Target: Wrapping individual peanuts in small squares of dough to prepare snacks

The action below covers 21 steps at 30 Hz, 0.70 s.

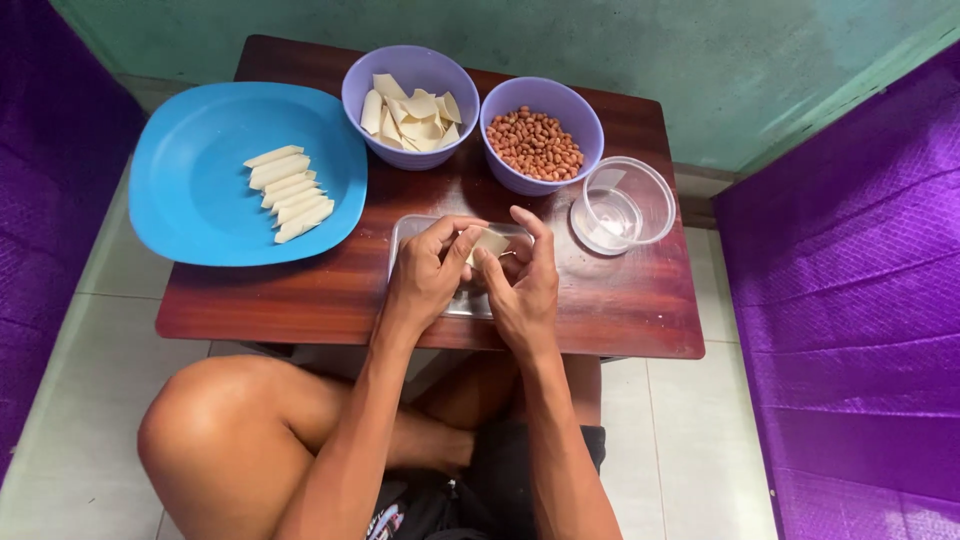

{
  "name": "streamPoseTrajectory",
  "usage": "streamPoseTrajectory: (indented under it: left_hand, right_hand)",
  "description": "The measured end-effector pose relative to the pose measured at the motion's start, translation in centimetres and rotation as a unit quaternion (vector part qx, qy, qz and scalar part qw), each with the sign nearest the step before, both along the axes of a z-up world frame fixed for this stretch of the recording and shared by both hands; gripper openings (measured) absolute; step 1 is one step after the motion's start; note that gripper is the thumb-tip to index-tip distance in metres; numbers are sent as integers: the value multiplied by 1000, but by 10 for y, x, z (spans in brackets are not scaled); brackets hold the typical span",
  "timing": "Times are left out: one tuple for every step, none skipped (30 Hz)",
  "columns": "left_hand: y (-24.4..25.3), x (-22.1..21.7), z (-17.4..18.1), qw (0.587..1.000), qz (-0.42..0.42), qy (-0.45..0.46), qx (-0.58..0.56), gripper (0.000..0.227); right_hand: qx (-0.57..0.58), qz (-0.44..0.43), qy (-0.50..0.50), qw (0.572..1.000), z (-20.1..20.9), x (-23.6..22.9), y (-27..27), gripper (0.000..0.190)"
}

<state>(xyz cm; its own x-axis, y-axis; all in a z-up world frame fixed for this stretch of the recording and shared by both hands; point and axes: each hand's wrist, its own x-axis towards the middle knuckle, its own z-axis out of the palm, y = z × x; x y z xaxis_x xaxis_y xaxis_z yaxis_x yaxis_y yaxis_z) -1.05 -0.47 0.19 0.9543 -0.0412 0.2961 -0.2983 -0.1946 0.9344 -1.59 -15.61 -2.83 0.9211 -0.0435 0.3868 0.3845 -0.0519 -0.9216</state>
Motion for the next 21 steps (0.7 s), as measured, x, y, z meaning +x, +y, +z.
streamPoseTrajectory:
  left_hand:
    - [-1,1,0,1000,0,2,-2,24]
    - [-1,2,-1,1000,-6,3,-3,24]
    - [0,3,-1,1000,-11,4,-1,23]
    - [-1,3,1,1000,-12,6,-1,23]
    - [0,2,2,1000,-20,0,-1,22]
    - [0,1,4,1000,-29,-6,-1,20]
    - [0,1,6,1000,-31,-3,0,20]
    - [1,1,8,1000,-30,-3,-1,20]
    - [1,1,10,1000,-29,-3,-2,21]
    - [1,2,11,1000,-31,-1,-2,21]
    - [2,2,12,1000,-30,-1,-3,21]
    - [3,1,13,1000,-28,-1,-3,20]
    - [2,2,12,1000,-29,3,-4,20]
    - [2,3,12,1000,-29,6,-9,20]
    - [2,3,11,999,-29,7,-15,20]
    - [2,4,11,999,-28,9,-16,20]
    - [2,4,11,999,-28,10,-19,19]
    - [2,4,12,999,-27,11,-22,19]
    - [3,5,12,999,-26,12,-22,19]
    - [3,5,13,999,-26,12,-24,19]
    - [3,6,14,999,-26,11,-27,19]
  right_hand:
    - [-2,0,2,1000,2,-1,1,60]
    - [19,0,9,1000,4,-2,2,59]
    - [43,1,16,999,5,-2,5,57]
    - [43,1,18,999,8,-2,4,57]
    - [50,-7,15,999,10,-3,4,56]
    - [58,-14,11,998,12,-4,4,55]
    - [59,-17,14,998,13,-5,4,55]
    - [62,-20,17,998,14,-5,4,55]
    - [63,-23,20,998,14,-6,4,55]
    - [64,-26,22,997,15,-5,4,55]
    - [56,-30,23,998,16,-5,4,53]
    - [48,-34,25,998,17,-5,4,51]
    - [48,-35,28,998,19,-5,4,51]
    - [43,-35,29,998,21,-5,5,48]
    - [38,-35,28,998,23,-6,6,46]
    - [36,-34,30,998,21,-5,5,46]
    - [31,-41,30,998,19,-5,4,44]
    - [27,-48,29,998,17,-5,4,43]
    - [27,-47,30,998,18,-5,4,43]
    - [25,-49,31,998,19,-5,4,43]
    - [24,-50,30,998,20,-5,5,43]
